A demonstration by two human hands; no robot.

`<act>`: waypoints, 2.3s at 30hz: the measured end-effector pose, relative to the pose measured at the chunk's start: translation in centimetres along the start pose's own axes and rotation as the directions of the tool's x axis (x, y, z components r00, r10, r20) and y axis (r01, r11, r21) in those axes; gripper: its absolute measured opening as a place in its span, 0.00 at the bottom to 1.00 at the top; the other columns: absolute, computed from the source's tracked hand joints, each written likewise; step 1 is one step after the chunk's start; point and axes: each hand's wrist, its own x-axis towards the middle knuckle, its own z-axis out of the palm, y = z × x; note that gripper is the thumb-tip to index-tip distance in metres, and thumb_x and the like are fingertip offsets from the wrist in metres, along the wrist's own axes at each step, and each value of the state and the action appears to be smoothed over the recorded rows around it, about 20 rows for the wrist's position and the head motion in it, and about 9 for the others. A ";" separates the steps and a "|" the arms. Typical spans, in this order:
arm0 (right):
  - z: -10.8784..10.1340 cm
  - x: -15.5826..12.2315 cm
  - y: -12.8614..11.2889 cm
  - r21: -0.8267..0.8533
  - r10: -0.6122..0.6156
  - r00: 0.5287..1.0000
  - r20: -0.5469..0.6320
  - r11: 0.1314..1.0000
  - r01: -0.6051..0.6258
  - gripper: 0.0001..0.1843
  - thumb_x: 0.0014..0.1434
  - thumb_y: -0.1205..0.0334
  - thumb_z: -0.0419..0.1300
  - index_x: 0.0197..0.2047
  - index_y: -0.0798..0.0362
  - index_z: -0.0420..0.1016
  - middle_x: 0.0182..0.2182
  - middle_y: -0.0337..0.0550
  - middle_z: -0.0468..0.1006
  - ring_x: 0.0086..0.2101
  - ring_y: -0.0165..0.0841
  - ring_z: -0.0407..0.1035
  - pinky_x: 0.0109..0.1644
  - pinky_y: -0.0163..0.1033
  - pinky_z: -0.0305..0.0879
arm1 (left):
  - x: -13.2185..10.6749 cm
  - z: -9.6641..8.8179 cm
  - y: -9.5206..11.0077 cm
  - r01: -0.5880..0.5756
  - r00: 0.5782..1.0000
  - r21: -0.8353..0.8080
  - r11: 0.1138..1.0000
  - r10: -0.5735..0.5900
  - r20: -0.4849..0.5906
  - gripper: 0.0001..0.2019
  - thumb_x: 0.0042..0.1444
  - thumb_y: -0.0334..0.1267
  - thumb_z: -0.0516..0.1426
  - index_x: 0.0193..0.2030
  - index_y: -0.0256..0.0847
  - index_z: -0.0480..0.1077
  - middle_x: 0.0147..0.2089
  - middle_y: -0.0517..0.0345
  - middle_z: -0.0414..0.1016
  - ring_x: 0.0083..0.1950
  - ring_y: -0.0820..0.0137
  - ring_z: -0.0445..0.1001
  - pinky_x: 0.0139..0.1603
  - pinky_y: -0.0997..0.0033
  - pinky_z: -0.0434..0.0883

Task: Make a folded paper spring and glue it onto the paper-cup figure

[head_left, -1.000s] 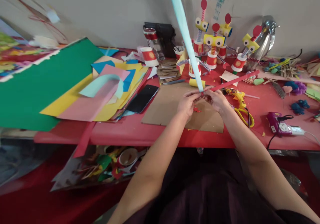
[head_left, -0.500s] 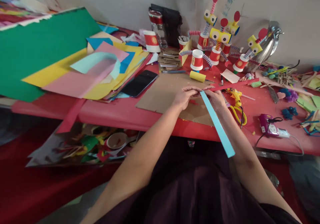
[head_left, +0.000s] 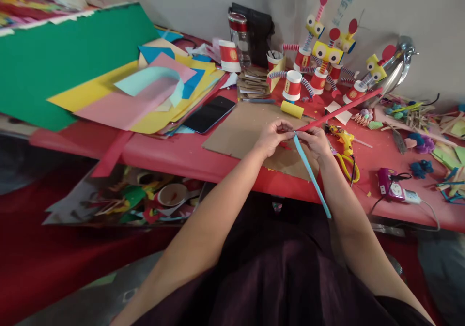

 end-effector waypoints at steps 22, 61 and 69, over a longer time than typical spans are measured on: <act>1.4 -0.3 0.0 -0.148 -0.192 0.942 -0.275 0.977 0.156 0.16 0.45 0.46 0.68 0.24 0.52 0.76 0.20 0.38 0.77 0.24 0.32 0.71 0.33 0.39 0.70 | 0.7 2.0 0.1 0.182 0.957 -0.345 0.921 -0.246 -0.150 0.06 0.49 0.24 0.62 0.26 0.37 0.75 0.29 0.58 0.79 0.33 0.74 0.78 0.50 0.69 0.74; 1.1 -0.1 -0.1 0.063 0.069 0.993 -0.095 0.996 -0.064 0.18 0.40 0.47 0.72 0.21 0.53 0.75 0.20 0.42 0.79 0.24 0.31 0.74 0.30 0.34 0.69 | 0.1 -0.2 0.7 0.221 0.974 -0.170 0.960 -0.227 -0.015 0.07 0.40 0.30 0.68 0.29 0.36 0.78 0.29 0.57 0.80 0.29 0.75 0.76 0.34 0.76 0.72; 1.7 -0.1 0.4 0.061 -0.030 0.990 -0.141 0.997 0.039 0.18 0.42 0.45 0.70 0.21 0.52 0.75 0.20 0.41 0.78 0.26 0.33 0.74 0.34 0.38 0.72 | 0.2 0.2 -0.1 0.126 0.973 -0.215 0.968 -0.163 -0.162 0.09 0.39 0.31 0.68 0.23 0.39 0.72 0.24 0.64 0.75 0.27 0.77 0.73 0.35 0.75 0.71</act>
